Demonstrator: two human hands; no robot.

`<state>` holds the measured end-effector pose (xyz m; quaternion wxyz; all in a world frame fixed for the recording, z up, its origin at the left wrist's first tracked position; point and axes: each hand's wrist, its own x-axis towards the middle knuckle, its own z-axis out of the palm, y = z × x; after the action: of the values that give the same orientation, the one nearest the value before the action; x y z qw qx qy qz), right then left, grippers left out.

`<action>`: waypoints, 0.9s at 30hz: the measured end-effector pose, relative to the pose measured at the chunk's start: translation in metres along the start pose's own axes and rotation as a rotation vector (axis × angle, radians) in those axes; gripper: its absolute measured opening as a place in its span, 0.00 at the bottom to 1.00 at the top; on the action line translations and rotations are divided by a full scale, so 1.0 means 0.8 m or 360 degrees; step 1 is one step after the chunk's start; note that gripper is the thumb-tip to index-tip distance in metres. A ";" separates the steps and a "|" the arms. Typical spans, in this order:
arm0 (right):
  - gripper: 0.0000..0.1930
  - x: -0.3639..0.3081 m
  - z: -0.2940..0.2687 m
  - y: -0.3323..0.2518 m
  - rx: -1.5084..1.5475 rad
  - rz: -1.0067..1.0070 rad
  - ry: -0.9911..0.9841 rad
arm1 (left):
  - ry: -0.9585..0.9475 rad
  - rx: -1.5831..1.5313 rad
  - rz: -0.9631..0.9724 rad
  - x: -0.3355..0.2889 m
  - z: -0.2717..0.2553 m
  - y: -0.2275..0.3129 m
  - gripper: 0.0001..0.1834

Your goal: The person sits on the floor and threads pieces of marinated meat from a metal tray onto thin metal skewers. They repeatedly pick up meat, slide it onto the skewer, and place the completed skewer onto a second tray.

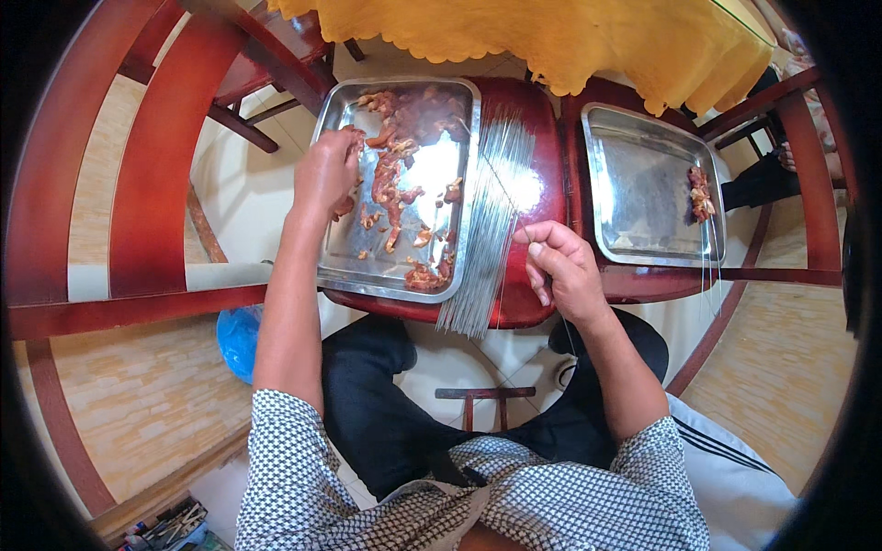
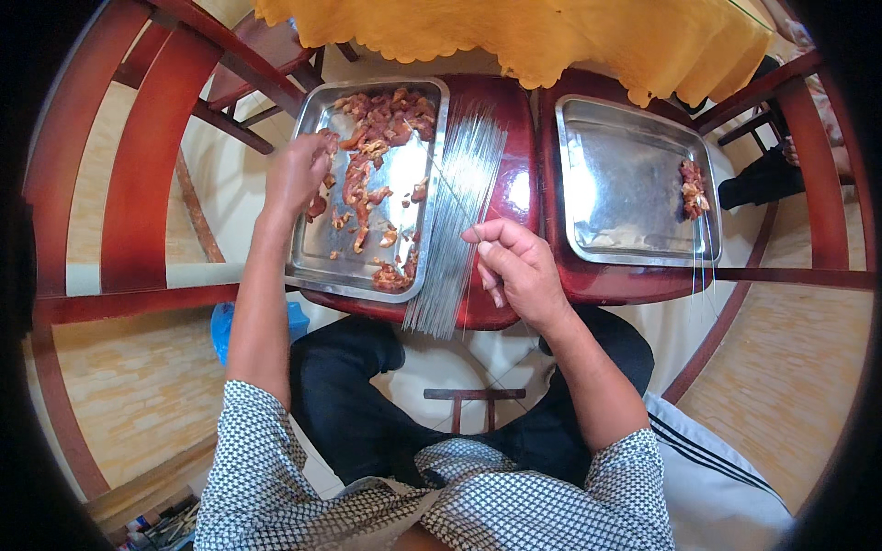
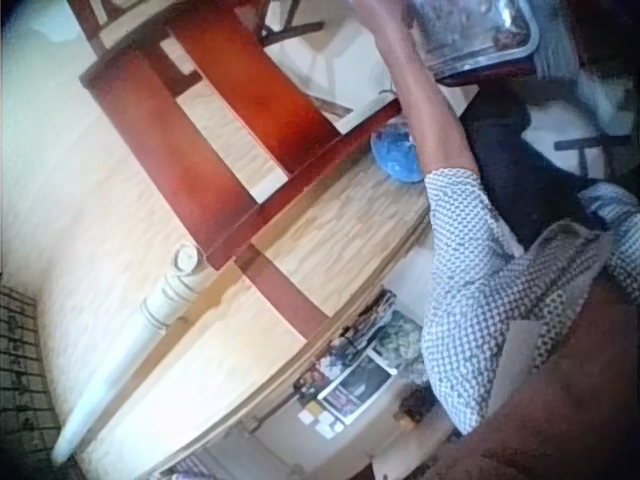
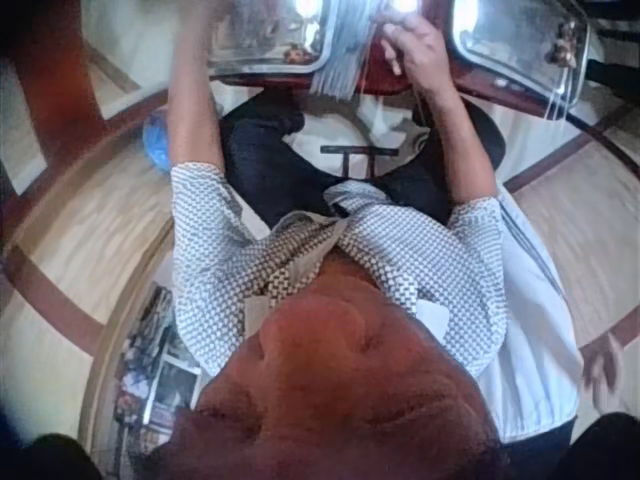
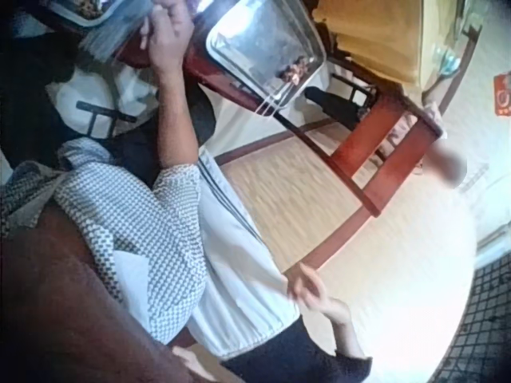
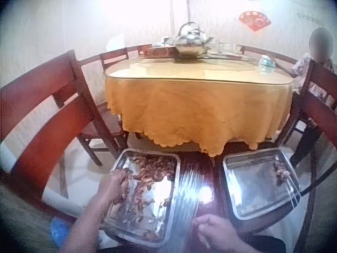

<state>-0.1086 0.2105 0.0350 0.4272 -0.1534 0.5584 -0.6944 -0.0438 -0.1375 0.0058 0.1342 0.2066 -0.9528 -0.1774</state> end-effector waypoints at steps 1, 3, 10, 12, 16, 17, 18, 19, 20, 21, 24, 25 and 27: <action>0.11 0.002 0.001 0.001 0.0012 -0.0002 -0.0007 | -0.0051 0.0082 0.0072 0.013 0.004 0.000 0.11; 0.11 0.002 0.004 0.004 0.0029 0.0013 -0.0023 | -0.0152 0.0246 0.0207 0.034 0.016 0.006 0.12; 0.11 0.001 0.005 0.007 0.0007 0.0007 -0.0077 | -0.0257 0.0315 0.0151 0.056 0.027 0.016 0.08; 0.11 0.000 0.009 0.006 -0.0014 0.0020 -0.0094 | -0.0272 -0.0018 -0.0089 0.046 0.014 0.012 0.08; 0.11 -0.003 0.014 0.008 -0.0070 0.0103 -0.0128 | -0.0511 -0.1031 -0.0743 0.013 -0.009 -0.005 0.11; 0.11 -0.004 0.014 0.009 -0.0053 0.0136 -0.0141 | -0.0598 -0.1380 -0.0933 -0.005 -0.020 0.001 0.12; 0.11 -0.005 0.015 0.010 -0.0036 0.0171 -0.0154 | -0.0572 -0.1861 -0.0972 -0.025 -0.021 0.007 0.13; 0.11 -0.006 0.018 0.011 -0.0024 0.0207 -0.0173 | -0.0528 -0.2347 -0.0999 -0.048 -0.019 0.015 0.13; 0.11 -0.007 0.021 0.013 -0.0040 0.0184 -0.0186 | -0.0464 -0.2842 -0.1008 -0.066 -0.013 0.018 0.14; 0.10 -0.008 0.024 0.018 -0.0056 0.0159 -0.0198 | -0.0456 -0.2961 -0.0976 -0.080 0.001 0.011 0.16; 0.10 -0.013 0.029 0.022 -0.0154 0.0161 -0.0160 | -0.0402 -0.3243 -0.0986 -0.097 0.007 0.054 0.17; 0.09 -0.011 0.032 0.022 -0.0182 0.0156 -0.0145 | -0.0381 -0.3242 -0.0927 -0.096 0.006 0.053 0.16; 0.08 -0.014 0.038 0.020 -0.0373 0.0123 -0.0111 | -0.0345 -0.3238 -0.0807 -0.092 0.004 0.049 0.16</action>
<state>-0.0740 0.1997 0.0332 0.4521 -0.2046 0.6260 -0.6016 0.0059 -0.0710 0.0048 0.1173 0.1729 -0.2908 -0.9337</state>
